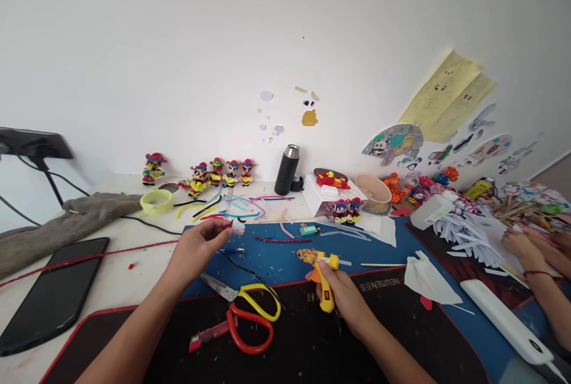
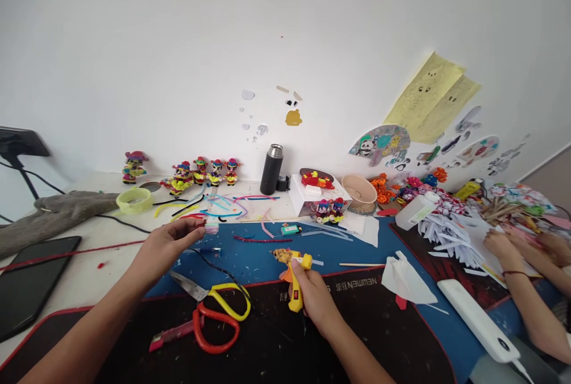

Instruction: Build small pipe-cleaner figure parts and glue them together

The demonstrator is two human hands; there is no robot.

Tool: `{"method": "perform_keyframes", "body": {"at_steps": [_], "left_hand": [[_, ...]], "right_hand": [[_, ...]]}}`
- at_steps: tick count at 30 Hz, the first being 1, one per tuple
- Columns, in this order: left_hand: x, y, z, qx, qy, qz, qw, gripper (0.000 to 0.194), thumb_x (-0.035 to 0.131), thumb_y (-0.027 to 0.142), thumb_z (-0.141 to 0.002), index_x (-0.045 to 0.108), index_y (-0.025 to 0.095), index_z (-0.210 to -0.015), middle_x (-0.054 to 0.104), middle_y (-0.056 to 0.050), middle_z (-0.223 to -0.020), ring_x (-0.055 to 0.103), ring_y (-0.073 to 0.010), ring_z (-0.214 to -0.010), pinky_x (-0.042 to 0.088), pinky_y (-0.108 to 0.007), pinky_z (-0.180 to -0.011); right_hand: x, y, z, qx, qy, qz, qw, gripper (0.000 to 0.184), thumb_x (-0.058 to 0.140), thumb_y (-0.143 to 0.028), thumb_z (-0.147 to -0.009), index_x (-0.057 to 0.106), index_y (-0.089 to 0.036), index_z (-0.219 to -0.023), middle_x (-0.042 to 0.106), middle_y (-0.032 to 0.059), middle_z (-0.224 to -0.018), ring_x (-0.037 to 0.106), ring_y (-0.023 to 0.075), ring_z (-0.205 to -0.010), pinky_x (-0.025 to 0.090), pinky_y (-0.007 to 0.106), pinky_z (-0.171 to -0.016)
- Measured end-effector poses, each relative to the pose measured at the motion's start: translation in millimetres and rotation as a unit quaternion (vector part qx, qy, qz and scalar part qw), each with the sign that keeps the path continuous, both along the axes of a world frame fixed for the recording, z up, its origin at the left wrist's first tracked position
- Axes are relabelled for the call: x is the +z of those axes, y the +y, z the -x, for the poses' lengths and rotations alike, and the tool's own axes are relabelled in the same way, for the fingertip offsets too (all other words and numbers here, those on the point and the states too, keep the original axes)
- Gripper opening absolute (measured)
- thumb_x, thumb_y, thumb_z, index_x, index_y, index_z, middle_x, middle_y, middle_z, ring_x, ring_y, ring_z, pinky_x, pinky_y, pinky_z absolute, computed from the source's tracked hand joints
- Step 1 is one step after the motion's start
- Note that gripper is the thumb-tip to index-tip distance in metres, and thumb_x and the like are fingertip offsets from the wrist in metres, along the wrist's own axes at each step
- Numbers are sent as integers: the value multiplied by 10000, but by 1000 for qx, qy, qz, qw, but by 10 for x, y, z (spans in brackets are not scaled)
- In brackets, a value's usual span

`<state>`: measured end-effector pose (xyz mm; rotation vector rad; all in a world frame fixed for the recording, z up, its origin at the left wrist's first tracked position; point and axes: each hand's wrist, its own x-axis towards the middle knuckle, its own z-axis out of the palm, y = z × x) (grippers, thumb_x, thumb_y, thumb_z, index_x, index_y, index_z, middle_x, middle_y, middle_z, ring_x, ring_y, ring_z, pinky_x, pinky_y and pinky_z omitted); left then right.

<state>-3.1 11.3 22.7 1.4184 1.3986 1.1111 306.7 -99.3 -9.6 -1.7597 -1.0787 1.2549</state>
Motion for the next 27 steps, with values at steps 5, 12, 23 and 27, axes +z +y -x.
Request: {"method": "perform_keyframes", "body": {"at_steps": [5, 12, 23, 27], "left_hand": [[-16, 8, 5, 2, 14, 4, 1000, 497, 794, 673, -623, 813, 229, -846, 828, -64, -848, 734, -304, -848, 544, -337, -744], [-17, -2, -6, -2, 18, 2, 1000, 518, 809, 713, -599, 820, 249, -830, 843, -65, -875, 744, -325, -889, 557, -349, -788], [52, -25, -23, 1, 16, 4, 1000, 553, 811, 739, -574, 815, 241, -815, 823, -55, -817, 728, -309, -828, 550, -342, -744], [31, -34, -35, -6, 11, 0, 1000, 528, 809, 724, -597, 816, 245, -818, 830, -57, -838, 728, -313, -851, 549, -343, -748]], "right_hand": [[-11, 64, -46, 10, -7, 22, 1000, 814, 494, -907, -870, 793, -155, -949, 593, 12, -574, 459, 124, -429, 253, 226, -382], [8, 108, -93, 14, -73, 19, 997, 737, 471, -865, -919, 527, -211, -583, 506, -11, -482, 437, 110, -367, 297, 238, -380], [-85, -32, -480, -39, -101, -47, 993, 665, 540, -851, -880, 623, -201, -766, 381, -87, -416, 358, 117, -360, 275, 243, -415], [-18, -135, -246, 0, -65, -78, 995, 631, 582, -834, -869, 615, -215, -756, 351, -85, -437, 322, 114, -386, 251, 245, -418]]}}
